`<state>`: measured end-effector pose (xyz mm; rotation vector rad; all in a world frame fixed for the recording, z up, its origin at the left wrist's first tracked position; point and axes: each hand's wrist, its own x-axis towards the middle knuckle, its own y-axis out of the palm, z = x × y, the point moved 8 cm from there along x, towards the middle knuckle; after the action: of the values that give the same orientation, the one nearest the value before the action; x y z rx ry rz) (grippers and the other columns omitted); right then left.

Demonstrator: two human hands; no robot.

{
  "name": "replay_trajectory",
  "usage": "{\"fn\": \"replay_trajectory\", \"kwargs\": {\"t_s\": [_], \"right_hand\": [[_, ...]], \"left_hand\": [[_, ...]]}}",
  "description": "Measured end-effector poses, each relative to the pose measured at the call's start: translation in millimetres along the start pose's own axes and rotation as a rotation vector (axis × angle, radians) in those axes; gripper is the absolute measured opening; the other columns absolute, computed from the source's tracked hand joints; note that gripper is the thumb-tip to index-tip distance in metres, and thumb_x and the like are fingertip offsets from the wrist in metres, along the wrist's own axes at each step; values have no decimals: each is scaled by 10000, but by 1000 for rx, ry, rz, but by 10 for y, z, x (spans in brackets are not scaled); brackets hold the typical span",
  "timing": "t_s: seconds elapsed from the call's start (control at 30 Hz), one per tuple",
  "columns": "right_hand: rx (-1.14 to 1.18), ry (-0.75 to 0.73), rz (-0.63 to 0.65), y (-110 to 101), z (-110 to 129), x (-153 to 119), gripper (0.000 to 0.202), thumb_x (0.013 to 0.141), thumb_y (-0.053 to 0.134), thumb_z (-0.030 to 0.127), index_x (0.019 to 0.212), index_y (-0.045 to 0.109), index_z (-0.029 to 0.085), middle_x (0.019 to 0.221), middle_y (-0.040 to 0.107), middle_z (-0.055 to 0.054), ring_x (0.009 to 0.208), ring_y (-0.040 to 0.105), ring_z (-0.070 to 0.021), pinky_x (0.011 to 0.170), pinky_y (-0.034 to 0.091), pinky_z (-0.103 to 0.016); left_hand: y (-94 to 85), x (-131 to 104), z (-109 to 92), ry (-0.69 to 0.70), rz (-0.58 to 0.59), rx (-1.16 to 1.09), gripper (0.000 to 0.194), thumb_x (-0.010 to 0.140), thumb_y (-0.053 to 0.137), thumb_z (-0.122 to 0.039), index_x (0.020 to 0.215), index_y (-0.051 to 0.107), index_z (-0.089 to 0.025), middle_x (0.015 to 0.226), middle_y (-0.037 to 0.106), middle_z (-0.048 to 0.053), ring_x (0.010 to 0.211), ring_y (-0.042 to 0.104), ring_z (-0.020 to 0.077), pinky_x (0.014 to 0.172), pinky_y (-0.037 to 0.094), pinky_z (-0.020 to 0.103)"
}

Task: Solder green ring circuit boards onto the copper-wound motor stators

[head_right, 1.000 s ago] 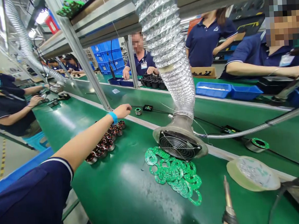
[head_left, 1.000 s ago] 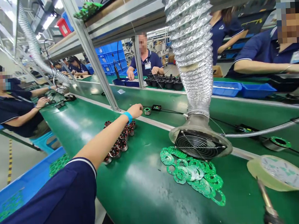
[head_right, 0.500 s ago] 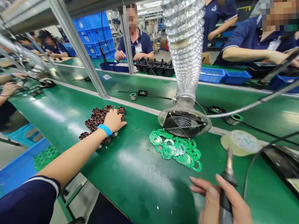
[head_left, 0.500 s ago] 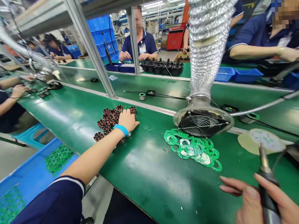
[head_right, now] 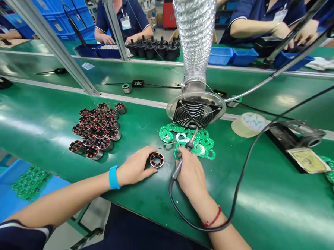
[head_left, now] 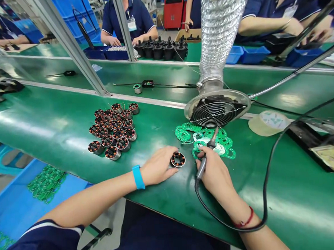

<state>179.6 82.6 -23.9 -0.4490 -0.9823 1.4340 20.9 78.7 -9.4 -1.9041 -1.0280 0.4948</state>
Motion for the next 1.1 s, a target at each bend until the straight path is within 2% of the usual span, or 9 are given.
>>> {"fn": "replay_trajectory", "kwargs": {"t_s": [0.1,0.23,0.33,0.47,0.57,0.7,0.87,1.1], "right_hand": [[3,-52,39,-26,25,-53,323,822,506,211,1140,560,199,879,683,-76,809,648,-247,745,542,-410],[29,-107,48,-118,55,-120,325,831,524,202,1152,569,208,899,712,-69,823,667,-239,747,552,-398],[52,-111,21,-250,64,-178,316,910,511,251,1222,553,225,985,741,-69,897,696,-234,795,556,-393],[122,-43,-80,-494,54,-352,332,973,503,317,1292,563,249,898,752,-28,745,717,-178,721,565,-318],[217,76,-199,-629,-19,-545,240,942,570,354,1127,662,232,836,729,-33,624,689,-155,614,563,-289],[383,227,-260,-597,-178,-743,164,910,623,344,997,682,218,694,681,4,518,652,-123,493,539,-229],[454,325,-204,-466,-306,-780,209,896,634,394,957,696,204,664,676,-5,485,639,-120,454,534,-212],[480,347,-195,-458,-328,-816,154,890,653,344,963,710,221,708,694,-6,519,644,-115,473,535,-203]], "left_hand": [[31,45,74,-35,-38,-100,412,830,710,-273,1165,491,-175,1159,629,115,1074,597,272,940,505,460],[-34,156,-11,34,52,-172,388,845,657,-231,1191,499,-152,1170,626,118,1055,592,243,922,506,397],[-52,217,-139,140,142,-39,364,847,606,-185,1202,537,-139,1140,627,118,1046,567,259,934,482,413],[50,229,-195,217,211,83,397,861,606,-187,1255,562,-166,1192,602,126,1061,539,274,944,466,422],[82,214,-141,200,170,7,419,891,609,-252,1295,533,-171,1188,603,126,1063,548,259,947,470,407],[40,199,-58,162,85,-110,429,895,601,-272,1297,512,-152,1170,605,121,1078,548,244,954,470,389],[64,221,-22,145,97,-121,422,889,599,-267,1293,521,-175,1169,596,113,1063,543,243,948,463,399],[83,228,-43,190,73,-86,394,900,575,-226,1289,536,-174,1171,584,122,1044,536,242,932,457,406]]}}
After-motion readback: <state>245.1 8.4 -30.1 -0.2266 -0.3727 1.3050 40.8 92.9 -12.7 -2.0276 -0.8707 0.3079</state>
